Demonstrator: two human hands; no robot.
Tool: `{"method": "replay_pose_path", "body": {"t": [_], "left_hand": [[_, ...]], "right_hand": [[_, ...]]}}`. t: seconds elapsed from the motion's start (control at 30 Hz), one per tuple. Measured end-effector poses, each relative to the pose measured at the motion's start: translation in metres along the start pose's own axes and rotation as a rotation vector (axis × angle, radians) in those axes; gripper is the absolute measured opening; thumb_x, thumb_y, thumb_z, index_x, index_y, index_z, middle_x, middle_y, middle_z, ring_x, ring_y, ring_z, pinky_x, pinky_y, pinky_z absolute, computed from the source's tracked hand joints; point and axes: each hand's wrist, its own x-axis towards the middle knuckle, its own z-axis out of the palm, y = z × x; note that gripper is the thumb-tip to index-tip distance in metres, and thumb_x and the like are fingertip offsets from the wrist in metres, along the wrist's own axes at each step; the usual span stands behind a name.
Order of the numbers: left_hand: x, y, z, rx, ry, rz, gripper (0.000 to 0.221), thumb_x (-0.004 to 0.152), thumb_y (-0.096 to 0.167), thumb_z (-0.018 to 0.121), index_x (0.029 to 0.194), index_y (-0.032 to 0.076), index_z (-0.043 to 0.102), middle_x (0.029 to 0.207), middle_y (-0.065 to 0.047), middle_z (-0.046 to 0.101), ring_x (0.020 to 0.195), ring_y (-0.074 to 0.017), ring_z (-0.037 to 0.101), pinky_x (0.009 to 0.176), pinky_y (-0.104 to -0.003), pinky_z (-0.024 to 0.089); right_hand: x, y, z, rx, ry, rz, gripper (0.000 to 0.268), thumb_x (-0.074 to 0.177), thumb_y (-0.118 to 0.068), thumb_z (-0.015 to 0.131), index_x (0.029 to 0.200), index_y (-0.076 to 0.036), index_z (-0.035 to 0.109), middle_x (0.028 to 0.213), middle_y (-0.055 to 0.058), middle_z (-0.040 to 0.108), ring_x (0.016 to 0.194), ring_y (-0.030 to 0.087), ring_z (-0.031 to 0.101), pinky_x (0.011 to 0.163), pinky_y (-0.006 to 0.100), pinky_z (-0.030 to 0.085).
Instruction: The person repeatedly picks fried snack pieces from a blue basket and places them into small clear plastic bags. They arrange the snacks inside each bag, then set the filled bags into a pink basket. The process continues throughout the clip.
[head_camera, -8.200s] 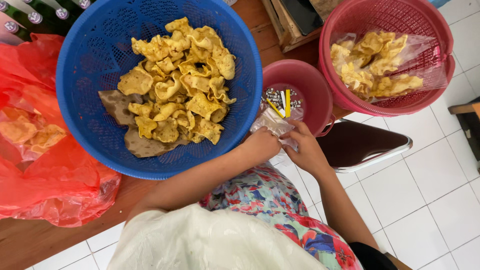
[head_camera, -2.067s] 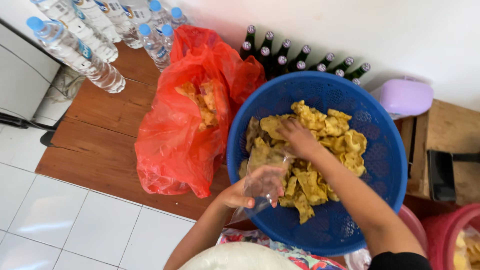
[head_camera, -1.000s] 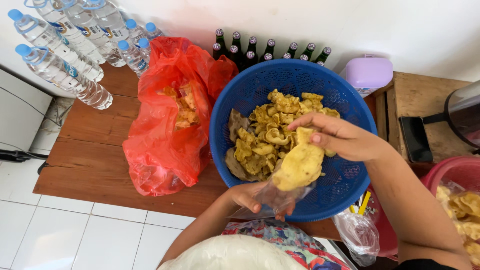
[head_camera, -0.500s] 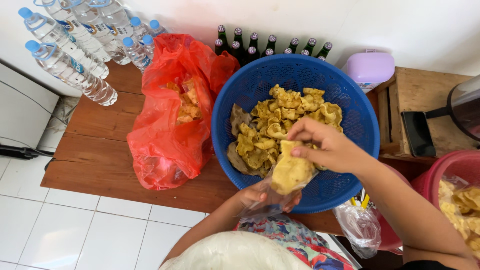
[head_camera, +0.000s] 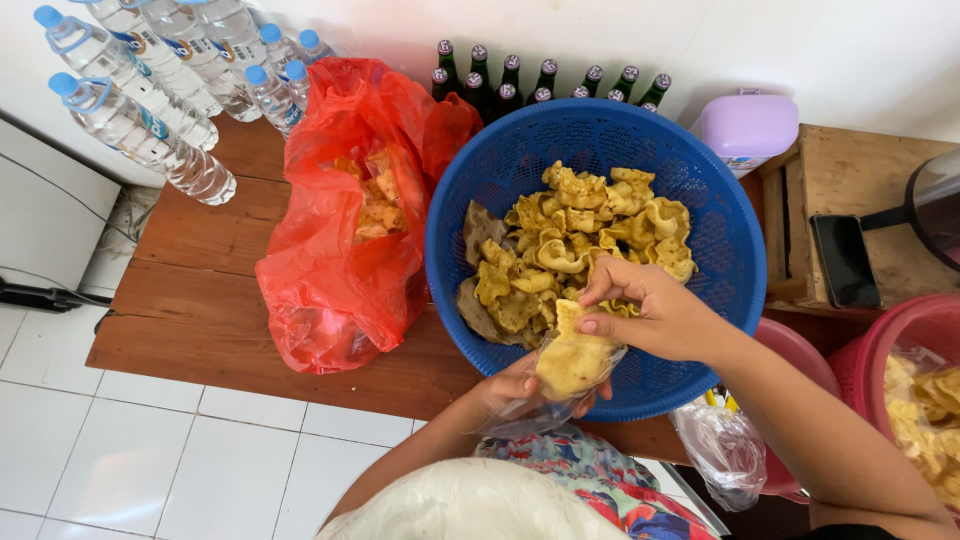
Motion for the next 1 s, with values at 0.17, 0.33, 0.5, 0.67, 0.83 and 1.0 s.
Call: {"method": "replay_pose_path", "body": {"t": [0.17, 0.33, 0.5, 0.67, 0.83, 1.0], "left_hand": [[0.004, 0.002, 0.002, -0.009, 0.052, 0.093, 0.112, 0.078, 0.066, 0.082, 0.159, 0.004, 0.033, 0.133, -0.023, 0.059, 0.104, -0.0249, 0.062, 0.093, -0.036, 0.051], [0.007, 0.009, 0.005, 0.011, 0.034, 0.128, 0.111, 0.078, 0.067, 0.081, 0.157, 0.005, 0.034, 0.136, -0.024, 0.058, 0.105, -0.0255, 0.062, 0.093, -0.038, 0.051], [0.011, 0.010, 0.004, 0.005, 0.006, 0.124, 0.113, 0.076, 0.067, 0.082, 0.159, 0.006, 0.033, 0.139, -0.022, 0.056, 0.108, -0.0251, 0.061, 0.095, -0.037, 0.050], [0.010, 0.010, 0.002, 0.037, 0.014, 0.124, 0.117, 0.075, 0.067, 0.083, 0.159, 0.004, 0.032, 0.139, -0.024, 0.056, 0.108, -0.0266, 0.063, 0.096, -0.038, 0.051], [0.012, 0.016, 0.004, -0.037, -0.042, 0.088, 0.123, 0.071, 0.056, 0.091, 0.163, 0.008, 0.026, 0.140, -0.027, 0.054, 0.112, -0.0326, 0.065, 0.100, -0.042, 0.054], [0.013, 0.021, 0.009, -0.076, -0.139, 0.018, 0.132, 0.066, 0.046, 0.096, 0.166, 0.023, 0.014, 0.139, -0.026, 0.051, 0.113, -0.0367, 0.065, 0.099, -0.046, 0.054]], "right_hand": [[-0.001, -0.021, -0.012, -0.119, -0.030, -0.175, 0.041, 0.078, -0.016, 0.083, 0.114, -0.006, 0.067, 0.120, 0.010, 0.071, 0.114, 0.022, 0.069, 0.097, 0.035, 0.052], [-0.001, -0.031, -0.005, -0.171, 0.043, -0.166, 0.025, 0.078, -0.014, 0.082, 0.098, -0.007, 0.069, 0.124, 0.011, 0.069, 0.114, 0.025, 0.069, 0.094, 0.035, 0.053], [-0.005, -0.032, 0.000, -0.218, 0.096, -0.208, 0.011, 0.080, -0.008, 0.079, 0.087, -0.006, 0.071, 0.121, 0.010, 0.072, 0.110, 0.025, 0.070, 0.093, 0.037, 0.054], [-0.008, -0.030, 0.003, -0.244, 0.118, -0.236, 0.010, 0.081, -0.008, 0.078, 0.090, -0.006, 0.073, 0.109, 0.008, 0.073, 0.103, 0.024, 0.072, 0.096, 0.038, 0.054], [-0.009, -0.021, 0.003, -0.307, 0.097, -0.316, 0.009, 0.084, -0.005, 0.075, 0.091, -0.005, 0.070, 0.095, 0.007, 0.075, 0.093, 0.024, 0.075, 0.121, 0.050, 0.040], [-0.011, -0.007, 0.009, -0.174, 0.047, -0.297, 0.007, 0.090, 0.000, 0.069, 0.093, -0.007, 0.069, 0.085, 0.002, 0.074, 0.087, 0.019, 0.077, 0.127, 0.054, 0.029]]}}
